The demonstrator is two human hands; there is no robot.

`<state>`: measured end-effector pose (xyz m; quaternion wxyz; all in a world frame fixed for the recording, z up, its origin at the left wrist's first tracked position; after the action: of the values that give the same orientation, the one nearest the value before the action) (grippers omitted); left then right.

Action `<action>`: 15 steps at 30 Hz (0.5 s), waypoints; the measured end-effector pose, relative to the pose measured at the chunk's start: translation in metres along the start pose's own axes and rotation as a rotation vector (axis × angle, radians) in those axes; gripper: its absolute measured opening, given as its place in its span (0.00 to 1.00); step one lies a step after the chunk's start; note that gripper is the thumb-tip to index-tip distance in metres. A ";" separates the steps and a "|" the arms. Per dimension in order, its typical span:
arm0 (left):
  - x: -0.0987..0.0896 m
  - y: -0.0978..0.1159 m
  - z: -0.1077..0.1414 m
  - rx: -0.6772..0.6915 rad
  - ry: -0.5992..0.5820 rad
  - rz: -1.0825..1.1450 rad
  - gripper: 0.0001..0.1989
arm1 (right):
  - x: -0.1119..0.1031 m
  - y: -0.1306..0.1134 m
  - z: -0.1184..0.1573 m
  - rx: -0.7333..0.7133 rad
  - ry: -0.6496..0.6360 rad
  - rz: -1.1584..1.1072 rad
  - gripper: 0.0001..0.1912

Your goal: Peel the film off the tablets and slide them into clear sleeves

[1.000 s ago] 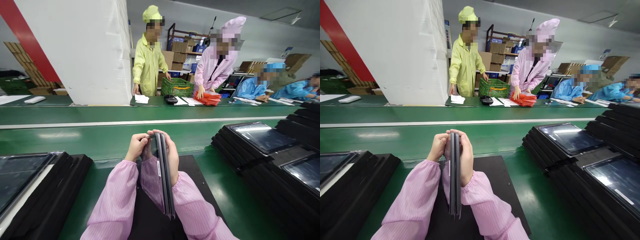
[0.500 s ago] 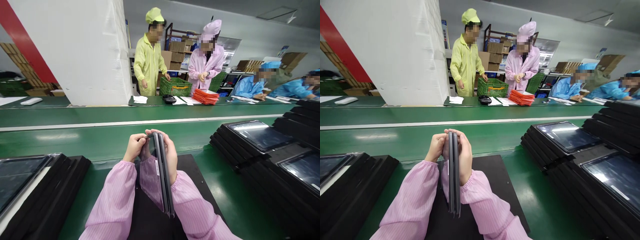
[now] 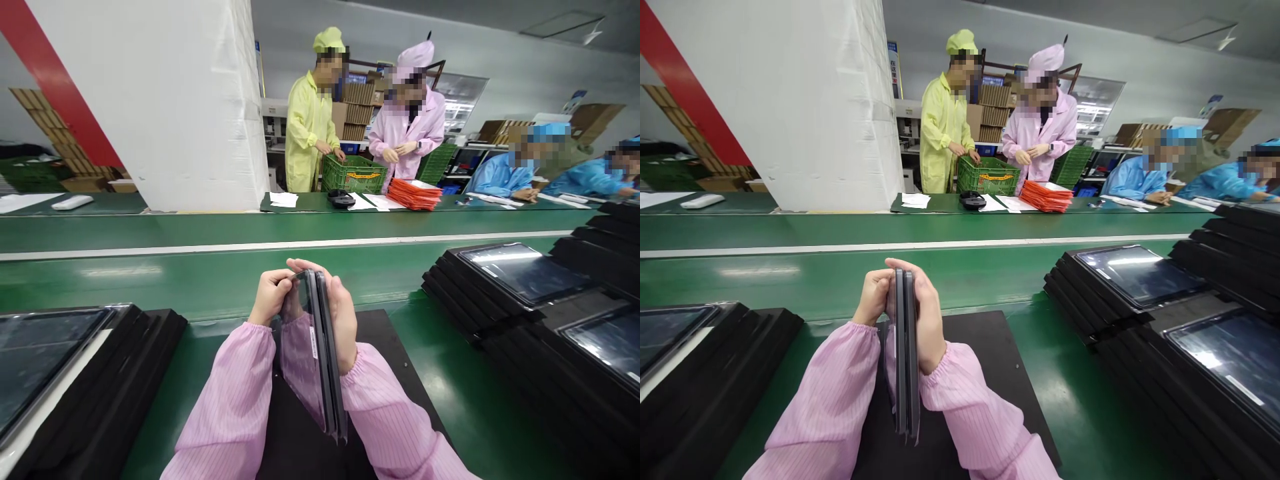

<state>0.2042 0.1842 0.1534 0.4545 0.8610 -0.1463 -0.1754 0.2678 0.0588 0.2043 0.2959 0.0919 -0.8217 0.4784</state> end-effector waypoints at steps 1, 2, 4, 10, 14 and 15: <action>-0.001 0.002 0.002 0.005 0.003 -0.001 0.38 | 0.000 -0.004 0.003 0.023 -0.073 0.073 0.26; -0.002 0.003 0.004 0.011 0.004 -0.002 0.38 | 0.000 -0.009 0.007 0.062 -0.144 0.155 0.30; -0.005 0.005 0.008 0.020 0.006 -0.005 0.39 | 0.000 -0.019 0.018 0.162 -0.272 0.325 0.41; -0.009 0.006 0.016 0.038 0.045 -0.034 0.39 | -0.001 -0.044 0.054 0.241 -0.468 0.607 0.48; 0.001 0.002 0.030 0.019 0.101 -0.068 0.33 | -0.008 -0.049 0.073 0.215 -0.404 0.707 0.43; 0.005 0.000 0.035 0.000 0.168 -0.081 0.31 | -0.011 -0.049 0.078 0.202 -0.367 0.727 0.41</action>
<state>0.1938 0.1567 0.1338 0.4578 0.8778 -0.0727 -0.1211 0.2668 -0.0343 0.2049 -0.0543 -0.0919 -0.7886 0.6055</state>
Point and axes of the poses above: each hand's wrist, its own z-axis away from the middle knuckle, its own x-axis out of the palm, y = z × x, the point moved 1 cm from there along -z, towards the middle knuckle, and after that the axes turned 13 degrees about -z, right-handed, at the moved point
